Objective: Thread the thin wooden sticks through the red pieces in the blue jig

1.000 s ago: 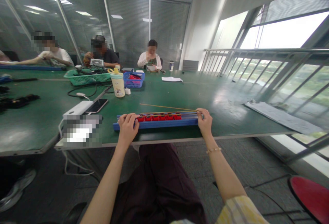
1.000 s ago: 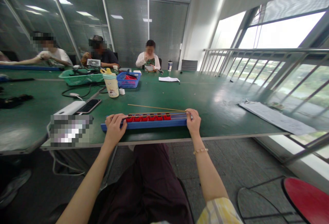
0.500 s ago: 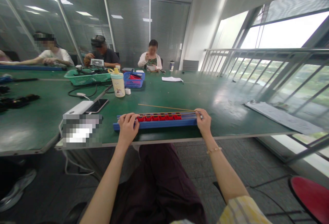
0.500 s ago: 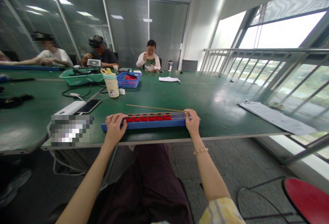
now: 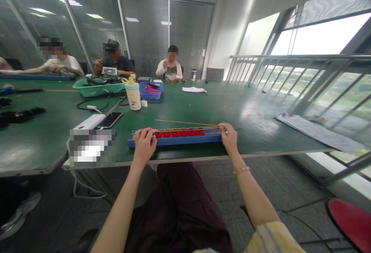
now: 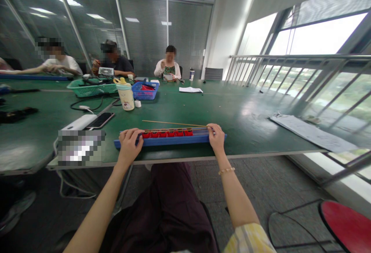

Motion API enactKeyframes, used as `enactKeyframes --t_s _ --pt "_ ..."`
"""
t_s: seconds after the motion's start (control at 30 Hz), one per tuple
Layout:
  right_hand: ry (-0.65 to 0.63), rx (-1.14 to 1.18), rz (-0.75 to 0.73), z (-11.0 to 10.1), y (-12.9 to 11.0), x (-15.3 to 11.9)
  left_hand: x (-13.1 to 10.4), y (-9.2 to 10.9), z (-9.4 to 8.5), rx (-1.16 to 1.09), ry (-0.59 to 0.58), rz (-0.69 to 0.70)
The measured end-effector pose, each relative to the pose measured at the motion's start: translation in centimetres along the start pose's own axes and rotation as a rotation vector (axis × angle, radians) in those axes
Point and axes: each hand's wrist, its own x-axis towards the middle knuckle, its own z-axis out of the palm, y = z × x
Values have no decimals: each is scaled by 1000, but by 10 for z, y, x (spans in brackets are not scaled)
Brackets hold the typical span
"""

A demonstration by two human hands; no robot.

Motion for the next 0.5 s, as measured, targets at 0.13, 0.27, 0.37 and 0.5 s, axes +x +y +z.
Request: enactKeyframes --t_s 0.13,0.27,0.37,0.5 --pt "-5 -6 -7 0 1 0 0 1 0 4 2 -2" --pt "-15 -16 1 1 0 0 -1 0 0 7 -3 4" --pt "-16 -16 9 1 -1 1 -1 0 0 8 -11 5" --pt "-16 -24 13 0 -4 1 -1 0 0 2 -7 5"
